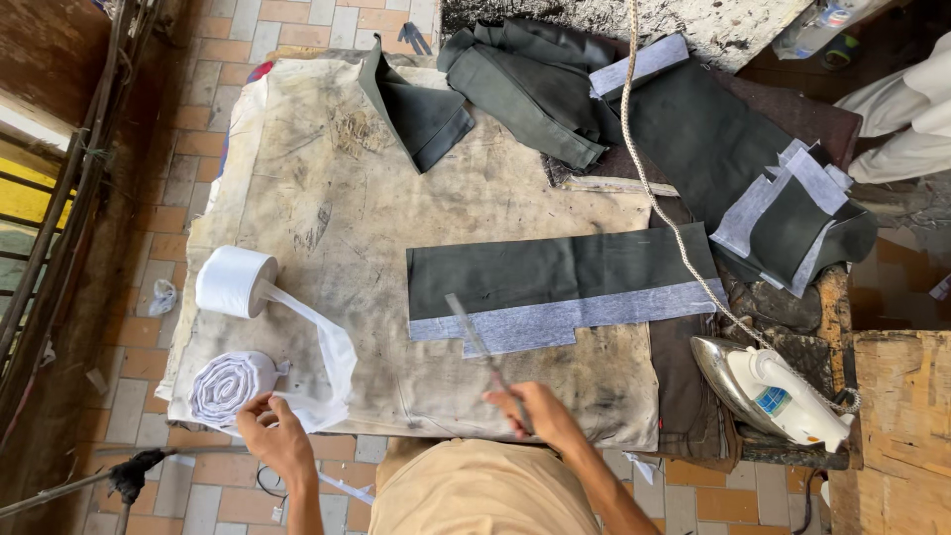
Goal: The person lays a strip of white fusible interfacing onto a dark fabric panel, aligns it along the edge, and presses it in place with a clothes iron. They then trim the excess interfacing with scissors and roll up the remaining interfacing roll.
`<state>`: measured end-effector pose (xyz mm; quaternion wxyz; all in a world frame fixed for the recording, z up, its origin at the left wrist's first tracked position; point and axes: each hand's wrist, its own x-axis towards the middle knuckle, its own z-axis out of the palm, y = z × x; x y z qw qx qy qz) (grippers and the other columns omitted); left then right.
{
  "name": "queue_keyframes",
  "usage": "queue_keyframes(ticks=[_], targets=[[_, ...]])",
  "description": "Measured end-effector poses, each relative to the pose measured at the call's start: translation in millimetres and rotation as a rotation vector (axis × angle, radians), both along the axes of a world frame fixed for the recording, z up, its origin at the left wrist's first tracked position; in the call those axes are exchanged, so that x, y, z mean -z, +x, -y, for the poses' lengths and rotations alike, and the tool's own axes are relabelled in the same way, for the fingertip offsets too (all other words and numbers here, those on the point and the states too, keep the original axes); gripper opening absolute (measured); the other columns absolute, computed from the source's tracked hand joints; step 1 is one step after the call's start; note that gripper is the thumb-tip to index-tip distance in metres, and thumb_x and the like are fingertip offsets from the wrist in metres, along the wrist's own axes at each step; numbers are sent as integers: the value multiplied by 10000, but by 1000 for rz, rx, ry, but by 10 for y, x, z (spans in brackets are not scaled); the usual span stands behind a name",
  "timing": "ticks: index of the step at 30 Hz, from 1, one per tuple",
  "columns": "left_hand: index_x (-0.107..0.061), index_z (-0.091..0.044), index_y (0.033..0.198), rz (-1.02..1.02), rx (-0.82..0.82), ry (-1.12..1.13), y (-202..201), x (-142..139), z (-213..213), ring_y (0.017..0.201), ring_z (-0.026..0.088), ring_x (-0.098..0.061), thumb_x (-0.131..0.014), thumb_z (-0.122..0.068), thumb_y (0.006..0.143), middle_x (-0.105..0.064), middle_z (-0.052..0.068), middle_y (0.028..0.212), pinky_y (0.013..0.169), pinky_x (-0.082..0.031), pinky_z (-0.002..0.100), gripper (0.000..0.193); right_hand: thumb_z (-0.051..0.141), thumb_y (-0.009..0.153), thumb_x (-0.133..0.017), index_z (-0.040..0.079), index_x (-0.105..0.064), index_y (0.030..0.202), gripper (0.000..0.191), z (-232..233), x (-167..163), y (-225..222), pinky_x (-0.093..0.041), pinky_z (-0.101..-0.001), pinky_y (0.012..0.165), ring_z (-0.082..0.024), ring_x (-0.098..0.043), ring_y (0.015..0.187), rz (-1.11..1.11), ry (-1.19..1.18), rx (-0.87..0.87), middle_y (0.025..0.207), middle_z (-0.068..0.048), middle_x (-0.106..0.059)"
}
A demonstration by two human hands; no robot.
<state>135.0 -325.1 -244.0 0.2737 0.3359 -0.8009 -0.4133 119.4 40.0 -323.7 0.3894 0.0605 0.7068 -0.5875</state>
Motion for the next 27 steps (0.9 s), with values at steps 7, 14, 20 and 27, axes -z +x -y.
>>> queue_keyframes(ticks=[7, 14, 20, 27], targets=[[-662, -97, 1233, 80, 587, -372, -426, -38, -919, 1229, 313, -561, -666, -14, 846, -626, 122, 1290, 1060, -437, 470, 396, 482, 915, -703, 10, -639, 708, 520, -1112, -173, -22, -451, -282, 417, -126, -570, 436, 20, 372, 238, 553, -34, -591], [-567, -166, 1336, 337, 997, -700, -899, 33, -1303, 1430, 255, -401, -624, -353, 914, -511, 17, 1481, 1157, -287, 567, 465, 469, 893, -726, 44, -665, 688, 475, -1477, -367, 53, -444, -269, 435, -106, -582, 449, -36, 451, 354, 544, -23, -608], [-579, -169, 1345, 550, 731, -838, -1143, -3, -634, 1514, 257, -380, -618, -318, 953, -513, 8, 1503, 1239, -257, 648, 421, 454, 884, -733, 51, -624, 685, 463, -1206, -285, 482, -423, -280, 422, -98, -575, 448, 8, 377, 535, 552, -10, -598], [-537, -267, 1385, 509, 976, -633, -1272, -27, -655, 1500, 427, -235, -683, -368, 886, -325, 124, 1584, 1080, -231, 755, 530, 454, 902, -755, 26, -646, 696, 487, -627, -371, 538, -415, -296, 463, -104, -529, 467, 20, 426, 444, 543, -8, -542]])
